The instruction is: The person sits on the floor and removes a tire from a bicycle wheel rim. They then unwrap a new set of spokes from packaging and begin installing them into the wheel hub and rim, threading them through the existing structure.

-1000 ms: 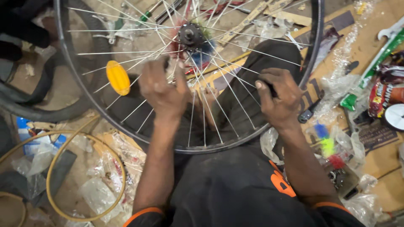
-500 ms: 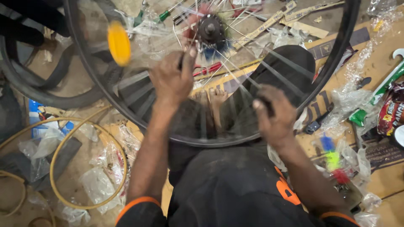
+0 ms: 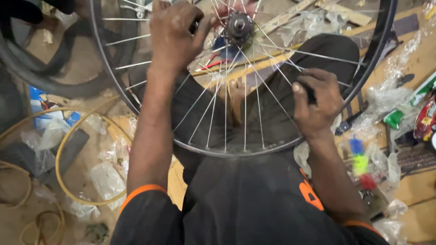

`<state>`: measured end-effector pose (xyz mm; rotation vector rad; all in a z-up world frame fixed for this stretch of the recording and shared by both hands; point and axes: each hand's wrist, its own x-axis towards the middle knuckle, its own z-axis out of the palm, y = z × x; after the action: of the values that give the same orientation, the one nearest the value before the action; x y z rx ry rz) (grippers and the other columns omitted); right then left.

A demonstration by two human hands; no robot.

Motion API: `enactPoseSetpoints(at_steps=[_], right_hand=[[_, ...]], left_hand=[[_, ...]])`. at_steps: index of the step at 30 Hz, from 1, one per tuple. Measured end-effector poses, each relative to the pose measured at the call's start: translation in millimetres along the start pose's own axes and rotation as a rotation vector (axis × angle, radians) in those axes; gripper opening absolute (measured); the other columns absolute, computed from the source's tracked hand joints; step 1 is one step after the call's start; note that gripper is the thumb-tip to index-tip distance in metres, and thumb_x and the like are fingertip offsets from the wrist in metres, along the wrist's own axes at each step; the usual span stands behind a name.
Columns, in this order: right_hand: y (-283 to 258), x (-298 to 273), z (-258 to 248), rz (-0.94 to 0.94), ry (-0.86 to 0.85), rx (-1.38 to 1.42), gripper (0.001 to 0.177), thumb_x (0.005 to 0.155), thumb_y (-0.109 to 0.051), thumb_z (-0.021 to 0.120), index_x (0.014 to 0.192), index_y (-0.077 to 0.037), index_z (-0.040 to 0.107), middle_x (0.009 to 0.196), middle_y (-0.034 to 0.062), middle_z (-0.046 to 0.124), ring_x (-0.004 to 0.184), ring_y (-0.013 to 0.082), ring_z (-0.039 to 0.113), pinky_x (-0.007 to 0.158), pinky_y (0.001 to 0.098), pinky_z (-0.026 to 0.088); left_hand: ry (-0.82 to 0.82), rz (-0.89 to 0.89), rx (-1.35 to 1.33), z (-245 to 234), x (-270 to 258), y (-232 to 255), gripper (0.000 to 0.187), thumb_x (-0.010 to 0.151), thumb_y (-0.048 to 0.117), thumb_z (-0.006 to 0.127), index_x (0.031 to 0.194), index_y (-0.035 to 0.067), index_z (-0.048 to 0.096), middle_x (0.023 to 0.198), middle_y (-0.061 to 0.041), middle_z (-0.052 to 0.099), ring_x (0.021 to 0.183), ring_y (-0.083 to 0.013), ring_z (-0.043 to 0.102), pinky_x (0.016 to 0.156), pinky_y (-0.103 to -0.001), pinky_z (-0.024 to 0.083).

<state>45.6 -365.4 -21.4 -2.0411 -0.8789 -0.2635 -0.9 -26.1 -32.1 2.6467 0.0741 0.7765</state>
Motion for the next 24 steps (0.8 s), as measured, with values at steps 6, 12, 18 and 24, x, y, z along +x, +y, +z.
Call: enactPoseSetpoints(at_steps=[6, 12, 18, 24], right_hand=[[11.5, 9.3, 6.6, 0.013, -0.094, -0.061, 0.023, 0.098, 0.000, 0.076, 0.118, 0.000, 0.066, 0.120, 0.0169, 0.069, 0.111, 0.0336, 0.066, 0.098, 0.0416, 0.054], [11.7, 10.5, 8.5, -0.042, -0.092, -0.130, 0.025, 0.100, -0.003, 0.078, 0.122, 0.000, 0.065, 0.125, 0.0172, 0.067, 0.118, 0.0339, 0.062, 0.101, 0.0424, 0.051], [-9.9, 5.7, 3.9, -0.168, -0.023, -0.156, 0.021, 0.095, -0.001, 0.078, 0.113, -0.001, 0.067, 0.117, 0.0176, 0.068, 0.108, 0.0347, 0.065, 0.092, 0.0418, 0.054], [-15.5, 9.1, 12.9, -0.208, -0.357, 0.069, 0.025, 0.091, -0.010, 0.081, 0.109, -0.001, 0.067, 0.102, 0.0145, 0.071, 0.088, 0.0317, 0.071, 0.076, 0.0378, 0.057]], left_hand=[[0.260, -0.120, 0.049, -37.6, -14.8, 6.2, 0.017, 0.099, 0.016, 0.076, 0.110, 0.006, 0.068, 0.106, -0.015, 0.071, 0.100, -0.0373, 0.066, 0.091, -0.047, 0.048], [0.494, -0.559, 0.026, -63.7, -85.4, -13.9, 0.016, 0.103, 0.013, 0.073, 0.112, 0.001, 0.070, 0.108, -0.015, 0.071, 0.101, -0.0311, 0.072, 0.092, -0.041, 0.059], [0.543, -0.658, 0.037, -89.8, -109.8, -20.4, 0.026, 0.100, 0.012, 0.076, 0.117, -0.006, 0.065, 0.114, -0.019, 0.069, 0.107, -0.0326, 0.068, 0.096, -0.043, 0.056], [0.237, -0.449, 0.008, -63.4, -87.6, 39.8, 0.017, 0.099, 0.016, 0.077, 0.110, 0.005, 0.070, 0.114, -0.015, 0.069, 0.109, -0.0348, 0.066, 0.100, -0.046, 0.048]])
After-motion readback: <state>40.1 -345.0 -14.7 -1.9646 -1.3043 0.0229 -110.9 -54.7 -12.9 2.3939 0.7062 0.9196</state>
